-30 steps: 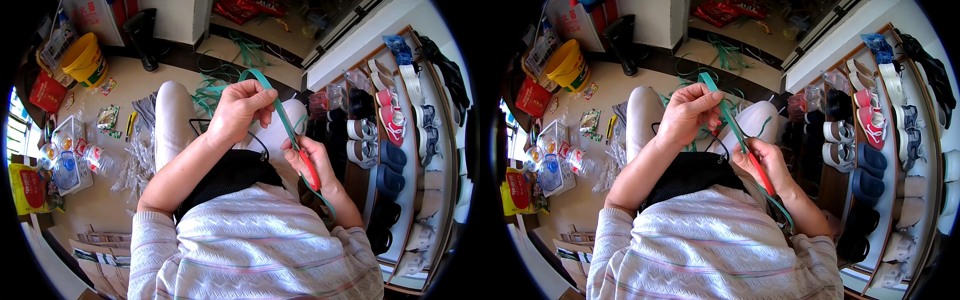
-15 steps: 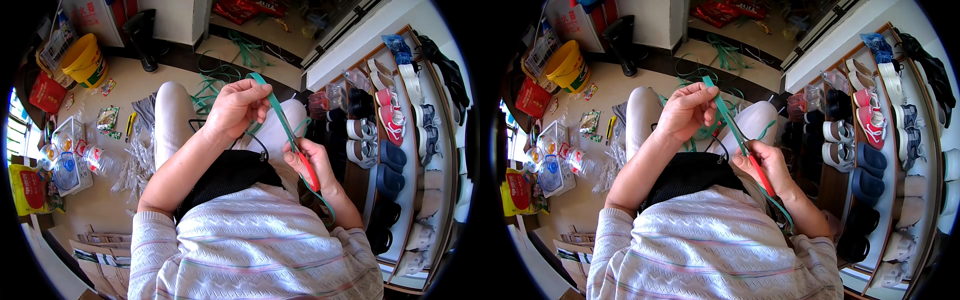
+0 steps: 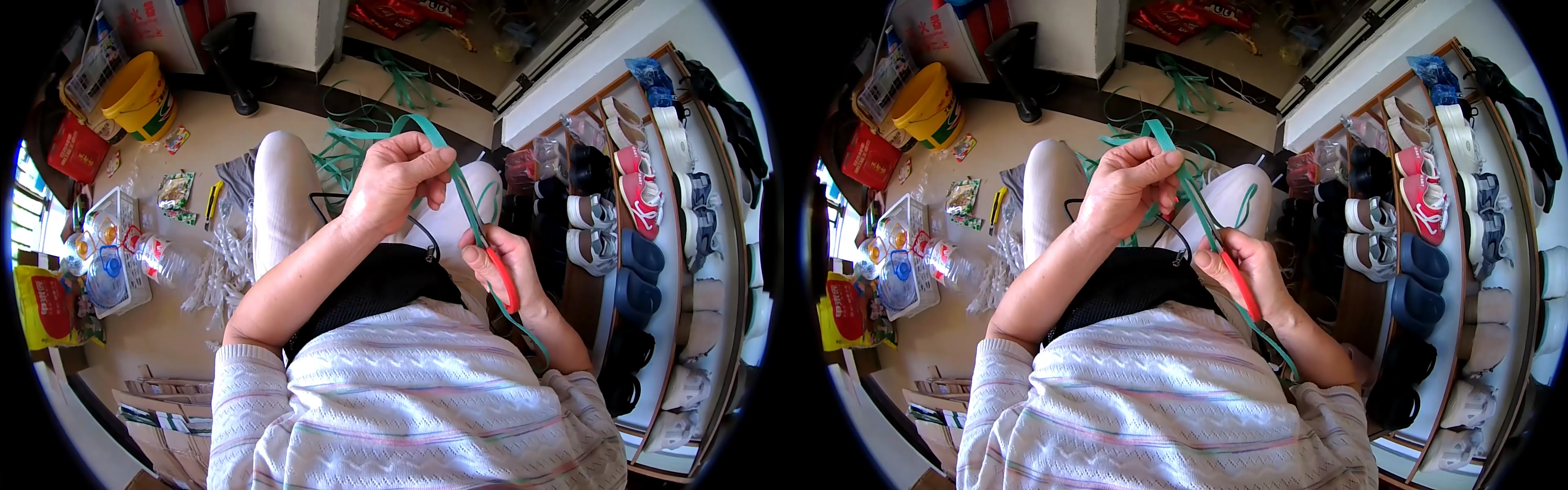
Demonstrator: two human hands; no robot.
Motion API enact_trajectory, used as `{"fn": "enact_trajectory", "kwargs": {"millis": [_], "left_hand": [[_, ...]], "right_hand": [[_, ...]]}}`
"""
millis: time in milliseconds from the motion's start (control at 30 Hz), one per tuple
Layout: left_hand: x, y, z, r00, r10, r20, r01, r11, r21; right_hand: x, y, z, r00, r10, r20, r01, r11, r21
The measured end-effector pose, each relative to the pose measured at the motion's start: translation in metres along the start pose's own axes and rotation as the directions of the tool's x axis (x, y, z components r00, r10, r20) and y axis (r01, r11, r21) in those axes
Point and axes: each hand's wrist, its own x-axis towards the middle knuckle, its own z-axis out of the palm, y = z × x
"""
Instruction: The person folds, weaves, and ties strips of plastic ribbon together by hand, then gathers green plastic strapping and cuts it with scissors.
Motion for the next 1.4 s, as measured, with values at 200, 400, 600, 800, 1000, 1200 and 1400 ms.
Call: {"fn": "enact_trajectory", "kwargs": {"millis": [200, 400, 600, 800, 1000, 1200, 1400], "left_hand": [[0.008, 0.01, -0.003, 0.995, -0.095, -0.001, 0.094, 0.99, -0.108], [0.005, 0.006, -0.003, 0.999, -0.049, -0.002, 0.049, 0.997, -0.053], [0.0, 0.003, 0.0, 0.999, 0.04, 0.004, -0.041, 0.998, 0.045], [-0.002, 0.004, 0.001, 1.0, 0.016, -0.004, -0.016, 0.999, 0.043], [0.007, 0.006, -0.008, 0.998, -0.061, -0.024, 0.058, 0.993, -0.107], [0.0, 0.0, -0.001, 1.0, 0.013, -0.007, -0.013, 1.0, 0.014], [-0.003, -0.001, -0.001, 0.998, 0.053, -0.016, -0.052, 0.997, 0.054]], "right_hand": [[0.002, 0.004, 0.001, 0.997, -0.075, 0.031, 0.075, 0.997, -0.021], [0.001, -0.005, -0.002, 0.999, -0.045, 0.027, 0.045, 0.999, -0.001], [0.002, -0.008, -0.001, 0.999, -0.042, 0.034, 0.043, 0.999, -0.025], [-0.001, 0.0, -0.001, 1.0, -0.011, 0.024, 0.011, 1.0, 0.005], [0.0, -0.001, -0.002, 0.999, -0.024, 0.027, 0.024, 1.0, -0.018], [0.001, -0.005, -0.002, 0.999, -0.031, 0.036, 0.031, 1.0, 0.003], [0.001, 0.002, 0.0, 0.998, -0.054, 0.035, 0.055, 0.998, -0.018]]}}
